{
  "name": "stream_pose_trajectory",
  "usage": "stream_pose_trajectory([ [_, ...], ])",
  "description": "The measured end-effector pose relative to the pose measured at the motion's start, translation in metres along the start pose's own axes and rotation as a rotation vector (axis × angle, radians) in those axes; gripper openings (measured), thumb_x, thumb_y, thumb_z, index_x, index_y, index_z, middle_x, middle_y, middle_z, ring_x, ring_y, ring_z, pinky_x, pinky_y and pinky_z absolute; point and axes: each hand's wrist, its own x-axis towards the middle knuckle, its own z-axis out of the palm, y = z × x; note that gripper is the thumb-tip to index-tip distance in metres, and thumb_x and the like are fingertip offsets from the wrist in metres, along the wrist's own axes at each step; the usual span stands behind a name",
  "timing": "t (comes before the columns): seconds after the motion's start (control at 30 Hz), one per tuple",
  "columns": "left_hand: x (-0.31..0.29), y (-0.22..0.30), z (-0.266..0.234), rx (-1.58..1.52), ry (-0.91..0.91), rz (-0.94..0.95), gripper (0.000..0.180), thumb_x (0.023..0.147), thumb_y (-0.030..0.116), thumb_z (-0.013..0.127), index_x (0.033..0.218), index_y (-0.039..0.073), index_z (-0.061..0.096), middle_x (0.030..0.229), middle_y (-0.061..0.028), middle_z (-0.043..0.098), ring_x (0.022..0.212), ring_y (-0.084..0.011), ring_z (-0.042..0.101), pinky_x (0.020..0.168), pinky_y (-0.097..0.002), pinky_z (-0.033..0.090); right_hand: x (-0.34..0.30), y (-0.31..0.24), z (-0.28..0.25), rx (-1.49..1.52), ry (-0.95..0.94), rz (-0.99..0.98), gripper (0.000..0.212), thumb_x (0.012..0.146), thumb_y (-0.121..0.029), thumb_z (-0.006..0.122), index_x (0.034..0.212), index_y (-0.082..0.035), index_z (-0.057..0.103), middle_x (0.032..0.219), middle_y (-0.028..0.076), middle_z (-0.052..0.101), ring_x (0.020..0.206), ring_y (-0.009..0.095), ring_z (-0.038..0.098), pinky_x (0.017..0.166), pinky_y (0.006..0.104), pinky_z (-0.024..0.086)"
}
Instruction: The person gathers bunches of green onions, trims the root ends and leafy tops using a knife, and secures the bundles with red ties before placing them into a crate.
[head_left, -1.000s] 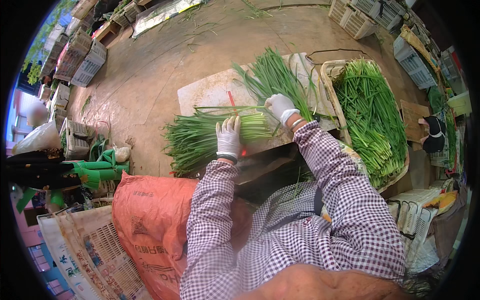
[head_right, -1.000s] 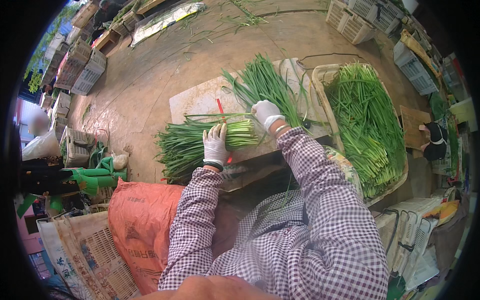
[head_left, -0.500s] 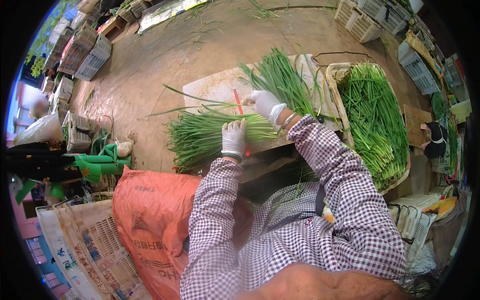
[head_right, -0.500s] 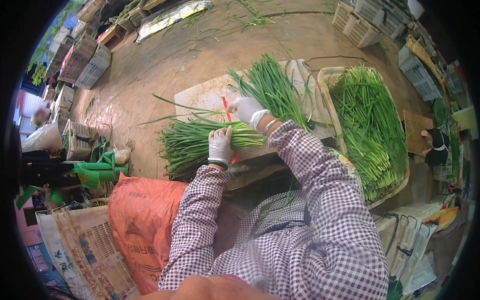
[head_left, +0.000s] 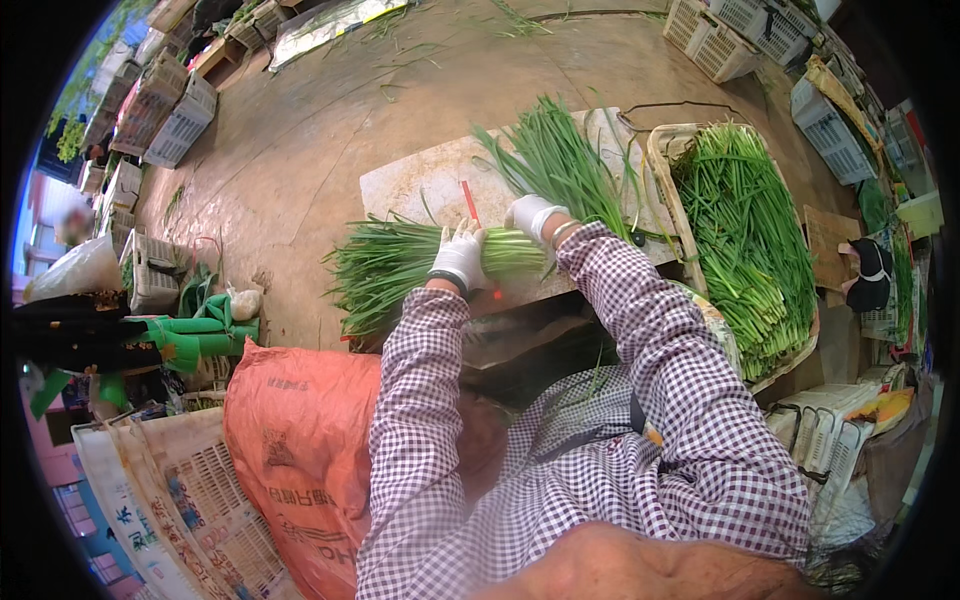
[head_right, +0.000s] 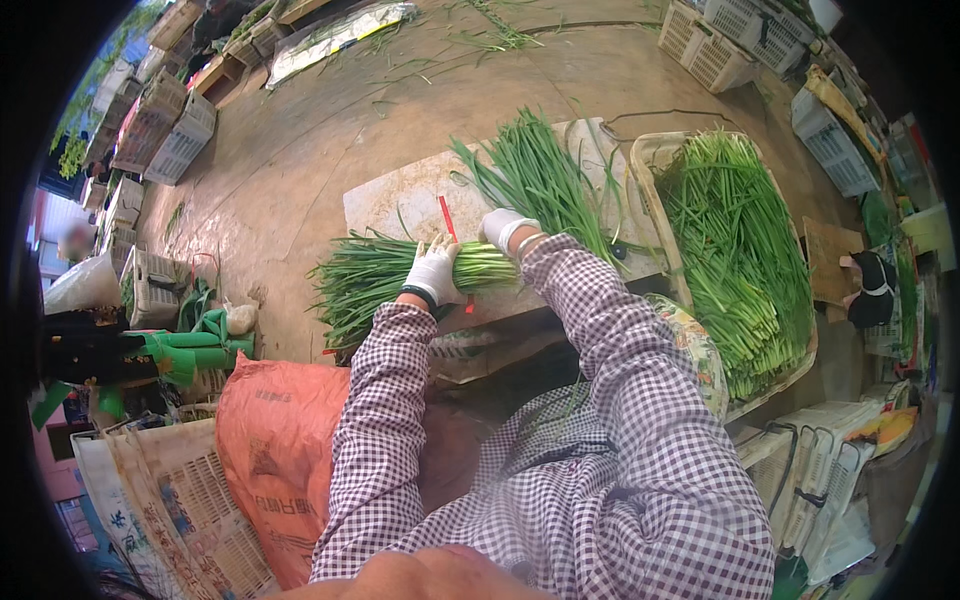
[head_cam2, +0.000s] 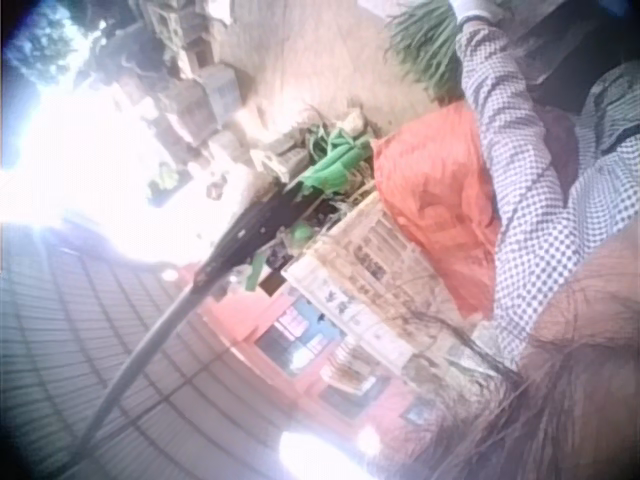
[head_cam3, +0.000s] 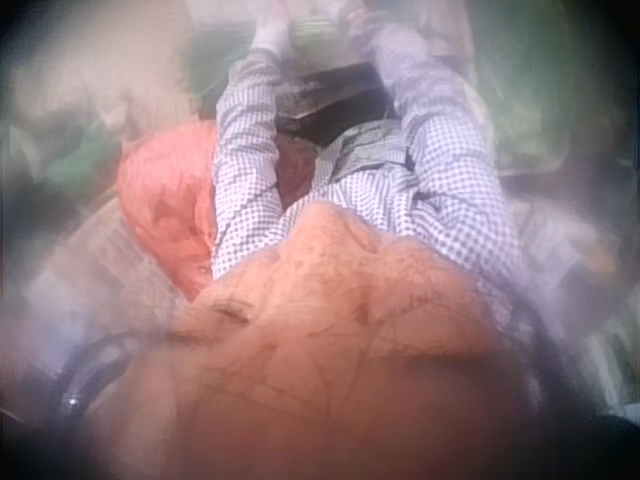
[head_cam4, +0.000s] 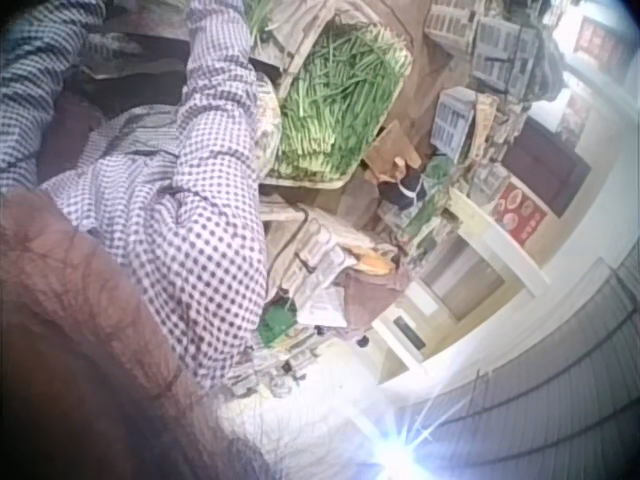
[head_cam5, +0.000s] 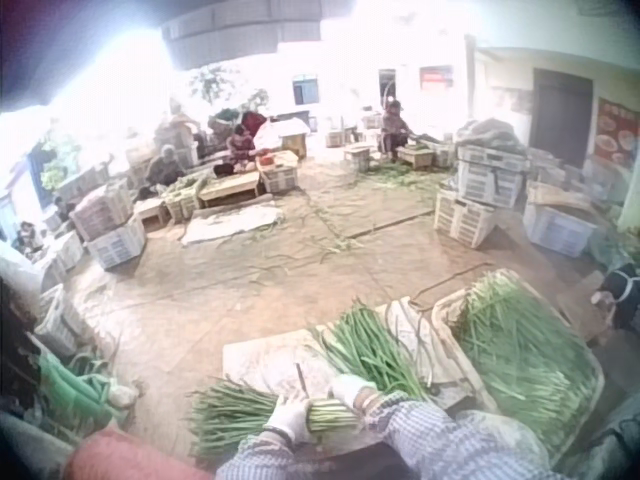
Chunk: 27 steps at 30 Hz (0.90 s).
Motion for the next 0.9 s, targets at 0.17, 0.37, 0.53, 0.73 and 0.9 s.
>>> stream_pose_trajectory([
  [0.17, 0.002, 0.0, -0.006, -0.047, -0.101, -0.033, 0.107, 0.046, 0.048, 0.088, 0.133, 0.005, 0.043, 0.12, -0.0204, 0.059, 0.118, -0.0328, 0.054, 0.109, -0.0478, 0.032, -0.033, 0.0, 0.016, -0.356, 0.353, -0.354, 0.031, 0.085, -0.028, 0.061, 0.108, -0.008, 0.066, 0.107, 0.016, 0.066, 0.103, 0.029, 0.064, 0.09, 0.0388, 0.049],
  [0.37, -0.001, 0.008, -0.01, -0.097, -0.02, -0.03, 0.101, 0.047, 0.047, 0.087, 0.128, 0.003, 0.047, 0.111, -0.0196, 0.062, 0.107, -0.0337, 0.06, 0.097, -0.0428, 0.044, -0.039, 0.023, 0.079, -0.549, 0.736, -0.572, 0.029, 0.087, -0.016, 0.054, 0.112, -0.003, 0.059, 0.115, 0.014, 0.062, 0.104, 0.028, 0.061, 0.091, 0.0355, 0.047],
  [0.53, 0.011, 0.01, -0.011, -0.061, -0.028, -0.072, 0.092, 0.048, 0.042, 0.086, 0.123, 0.003, 0.05, 0.107, -0.0198, 0.063, 0.101, -0.0353, 0.062, 0.09, -0.0423, 0.049, -0.018, 0.028, 0.07, -0.434, 0.51, -0.505, 0.016, 0.086, -0.009, 0.049, 0.098, -0.007, 0.059, 0.09, 0.014, 0.065, 0.085, 0.029, 0.066, 0.078, 0.0379, 0.052],
  [0.73, 0.007, 0.01, 0.004, -0.051, 0.069, -0.052, 0.092, 0.047, 0.042, 0.086, 0.124, 0.005, 0.05, 0.107, -0.0188, 0.063, 0.101, -0.0356, 0.061, 0.089, -0.043, 0.049, -0.055, 0.035, 0.058, -0.128, 0.393, -0.332, 0.088, 0.063, -0.024, 0.083, 0.137, 0.0, 0.041, 0.141, 0.022, 0.042, 0.128, 0.03, 0.045, 0.107, 0.0365, 0.036],
  [0.9, 0.005, 0.007, 0.006, -0.074, 0.064, -0.068, 0.093, 0.047, 0.04, 0.087, 0.126, 0.007, 0.05, 0.107, -0.0193, 0.063, 0.103, -0.0353, 0.059, 0.092, -0.043, 0.046, -0.066, 0.061, 0.074, 1.15, 0.329, -0.397, 0.085, 0.078, -0.002, 0.06, 0.15, 0.001, 0.015, 0.151, 0.02, 0.031, 0.139, 0.029, 0.031, 0.114, 0.0348, 0.025],
])
